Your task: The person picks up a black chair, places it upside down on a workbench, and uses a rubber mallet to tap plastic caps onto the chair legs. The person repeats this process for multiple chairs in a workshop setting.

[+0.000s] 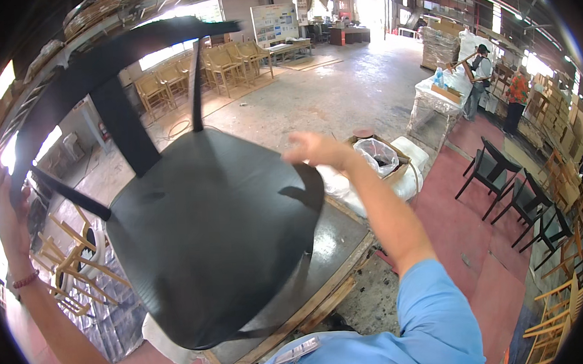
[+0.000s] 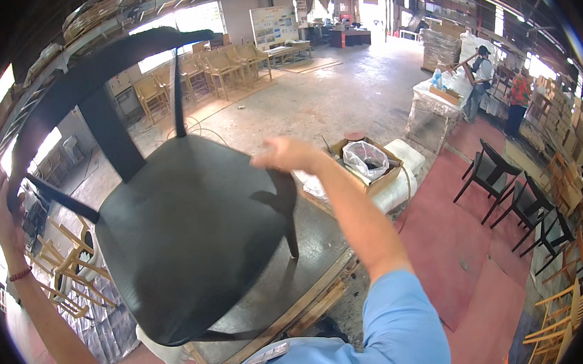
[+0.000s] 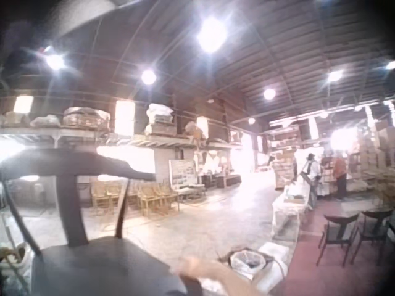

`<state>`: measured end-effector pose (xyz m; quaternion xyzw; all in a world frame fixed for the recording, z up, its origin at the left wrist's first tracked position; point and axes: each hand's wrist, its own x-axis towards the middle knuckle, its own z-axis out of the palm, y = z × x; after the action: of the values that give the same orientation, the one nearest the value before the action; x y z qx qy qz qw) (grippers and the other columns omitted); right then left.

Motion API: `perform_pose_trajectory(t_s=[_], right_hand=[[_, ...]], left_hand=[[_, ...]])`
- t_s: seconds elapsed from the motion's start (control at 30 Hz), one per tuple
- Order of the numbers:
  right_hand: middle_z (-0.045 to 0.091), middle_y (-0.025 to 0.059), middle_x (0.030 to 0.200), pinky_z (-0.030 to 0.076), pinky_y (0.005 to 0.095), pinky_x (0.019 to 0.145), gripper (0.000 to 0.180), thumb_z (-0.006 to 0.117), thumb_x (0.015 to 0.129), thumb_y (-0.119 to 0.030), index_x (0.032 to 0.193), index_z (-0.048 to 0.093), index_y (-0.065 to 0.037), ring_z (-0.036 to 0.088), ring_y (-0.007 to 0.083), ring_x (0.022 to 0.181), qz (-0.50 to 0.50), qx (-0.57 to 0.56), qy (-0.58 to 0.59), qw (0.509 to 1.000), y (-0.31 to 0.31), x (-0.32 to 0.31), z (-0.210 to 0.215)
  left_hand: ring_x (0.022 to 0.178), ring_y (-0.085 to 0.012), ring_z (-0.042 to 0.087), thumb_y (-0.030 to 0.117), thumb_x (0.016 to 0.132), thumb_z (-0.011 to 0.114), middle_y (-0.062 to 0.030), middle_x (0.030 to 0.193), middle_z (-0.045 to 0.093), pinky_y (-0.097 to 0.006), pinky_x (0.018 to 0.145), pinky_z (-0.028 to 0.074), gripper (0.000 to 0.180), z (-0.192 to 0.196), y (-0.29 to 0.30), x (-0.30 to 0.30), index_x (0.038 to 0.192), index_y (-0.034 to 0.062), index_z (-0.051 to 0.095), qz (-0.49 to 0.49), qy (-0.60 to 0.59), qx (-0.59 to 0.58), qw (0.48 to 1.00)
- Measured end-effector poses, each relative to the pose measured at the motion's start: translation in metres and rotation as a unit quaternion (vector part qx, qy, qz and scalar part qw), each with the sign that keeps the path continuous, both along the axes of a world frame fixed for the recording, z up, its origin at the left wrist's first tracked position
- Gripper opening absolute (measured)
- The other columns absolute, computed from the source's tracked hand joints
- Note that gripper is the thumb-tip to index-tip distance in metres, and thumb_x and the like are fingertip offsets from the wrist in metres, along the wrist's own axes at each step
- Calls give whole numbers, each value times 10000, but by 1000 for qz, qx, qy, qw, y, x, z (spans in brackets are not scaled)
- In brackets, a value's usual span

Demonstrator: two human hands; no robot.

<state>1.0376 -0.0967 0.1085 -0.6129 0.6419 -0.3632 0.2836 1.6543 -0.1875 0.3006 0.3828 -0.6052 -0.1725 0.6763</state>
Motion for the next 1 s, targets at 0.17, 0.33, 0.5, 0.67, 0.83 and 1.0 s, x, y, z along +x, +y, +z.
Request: perform_pose_trajectory(t_s=[0.17, 0.33, 0.5, 0.67, 0.83, 1.0], right_hand=[[631, 160, 1192, 502, 316, 815, 690, 709, 848, -390, 1317, 519, 80, 586, 180, 1074, 34, 36, -164, 985, -38, 6, -61], [653, 136, 1159, 473, 329, 902, 545, 672, 892, -326, 1247, 568, 73, 600, 164, 1058, 45, -41, -268, 962, -78, 18, -94], [616, 111, 1237, 390, 346, 1044, 524, 620, 947, -357, 1304, 552, 21, 530, 199, 1198, 145, 28, -356, 923, -100, 24, -158], [614, 123, 1167, 421, 322, 980, 445, 580, 966, -203, 1346, 469, 2, 544, 182, 1100, 125, -104, -218, 962, -78, 42, -180], [569, 123, 1207, 392, 318, 999, 440, 548, 997, -221, 1347, 434, 21, 506, 181, 1119, 78, -228, -109, 964, -53, 45, -179], [552, 122, 1256, 374, 345, 1026, 447, 554, 1000, -259, 1333, 451, 21, 497, 201, 1179, 53, -223, -143, 963, -69, 46, -195]], left_hand=[[1117, -153, 556, 185, 985, 525, -46, 1276, 541, -266, 860, 488, 498, -148, 10, 17, 1464, 82, 439, 66, -65, 240, 966], [1152, -213, 577, 379, 1024, 484, -94, 1297, 581, -411, 910, 507, 498, -297, 168, -66, 1346, -1, 495, 14, 58, 332, 941], [1118, -220, 580, 640, 947, 476, -92, 1237, 595, -399, 950, 476, 745, -369, 179, -142, 1335, 5, 496, 35, 169, 160, 972], [1081, -204, 583, 714, 878, 507, -96, 1240, 567, -353, 912, 491, 864, -392, 151, -147, 1327, -24, 473, 15, 127, 70, 989], [979, -187, 615, 92, 748, 685, -106, 1033, 665, -322, 878, 485, 375, -365, 109, -143, 1098, -21, 617, 109, -103, 176, 973], [1116, -223, 586, 170, 824, 790, -145, 1201, 623, -342, 960, 457, 634, -340, 65, -144, 1317, -33, 447, 10, -88, 167, 982]])
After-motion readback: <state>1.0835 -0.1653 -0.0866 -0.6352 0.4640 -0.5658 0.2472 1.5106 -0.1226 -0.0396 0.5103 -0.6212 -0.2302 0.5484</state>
